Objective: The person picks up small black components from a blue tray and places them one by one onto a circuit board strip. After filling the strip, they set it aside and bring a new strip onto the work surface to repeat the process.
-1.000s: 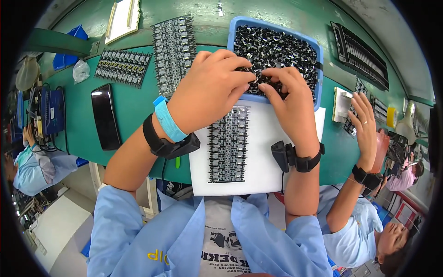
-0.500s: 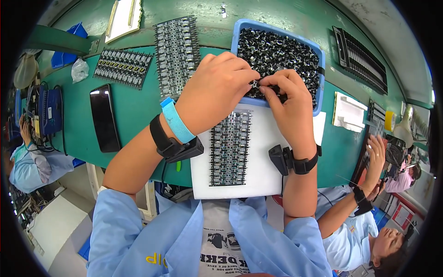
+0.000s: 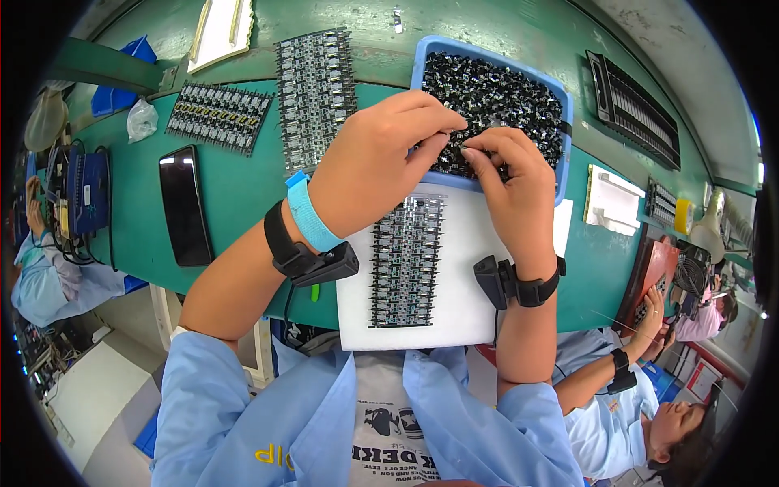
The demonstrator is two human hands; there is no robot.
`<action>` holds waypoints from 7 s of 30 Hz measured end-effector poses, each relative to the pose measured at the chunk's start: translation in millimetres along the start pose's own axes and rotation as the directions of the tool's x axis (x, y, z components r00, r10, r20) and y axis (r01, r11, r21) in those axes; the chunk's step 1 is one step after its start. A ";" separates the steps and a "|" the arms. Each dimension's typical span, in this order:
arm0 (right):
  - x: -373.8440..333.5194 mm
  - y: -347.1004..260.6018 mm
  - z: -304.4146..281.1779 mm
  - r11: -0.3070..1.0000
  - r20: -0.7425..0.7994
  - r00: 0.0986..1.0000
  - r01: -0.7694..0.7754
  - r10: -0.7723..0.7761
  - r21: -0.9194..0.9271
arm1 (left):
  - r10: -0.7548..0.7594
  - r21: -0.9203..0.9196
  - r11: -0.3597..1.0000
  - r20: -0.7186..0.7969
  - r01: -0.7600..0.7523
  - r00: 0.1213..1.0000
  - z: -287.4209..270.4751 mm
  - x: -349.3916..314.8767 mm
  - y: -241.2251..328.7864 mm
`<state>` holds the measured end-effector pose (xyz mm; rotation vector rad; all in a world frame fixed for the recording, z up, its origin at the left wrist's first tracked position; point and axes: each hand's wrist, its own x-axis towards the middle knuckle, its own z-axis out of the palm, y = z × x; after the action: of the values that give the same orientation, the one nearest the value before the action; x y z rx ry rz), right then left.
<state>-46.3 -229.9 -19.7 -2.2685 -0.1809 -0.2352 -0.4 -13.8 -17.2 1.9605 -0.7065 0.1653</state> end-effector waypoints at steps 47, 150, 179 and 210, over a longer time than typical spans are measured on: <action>-21.8 -18.8 1.5 0.961 0.377 0.885 0.272 -0.273 0.056 | 0.157 0.005 0.987 0.200 -0.161 0.967 -26.1 -75.6 -8.7; -13.1 -1.9 2.0 0.996 -0.021 0.998 -0.061 0.060 -0.061 | -0.011 0.065 0.998 0.278 -0.007 0.961 -26.4 -70.6 -0.7; -13.2 -1.0 2.1 0.997 -0.034 0.999 -0.045 0.043 -0.061 | -0.012 0.132 0.991 0.258 -0.023 0.966 -26.1 -71.9 3.7; -17.0 -16.6 11.6 0.820 0.008 0.835 0.538 -0.550 0.197 | -0.181 -0.341 0.910 0.188 0.237 0.965 -28.3 -78.4 3.0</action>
<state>-65.1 -211.2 -18.9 -1.9878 -0.8609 -0.4242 -61.1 41.2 -32.8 1.6884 -0.5713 -0.2361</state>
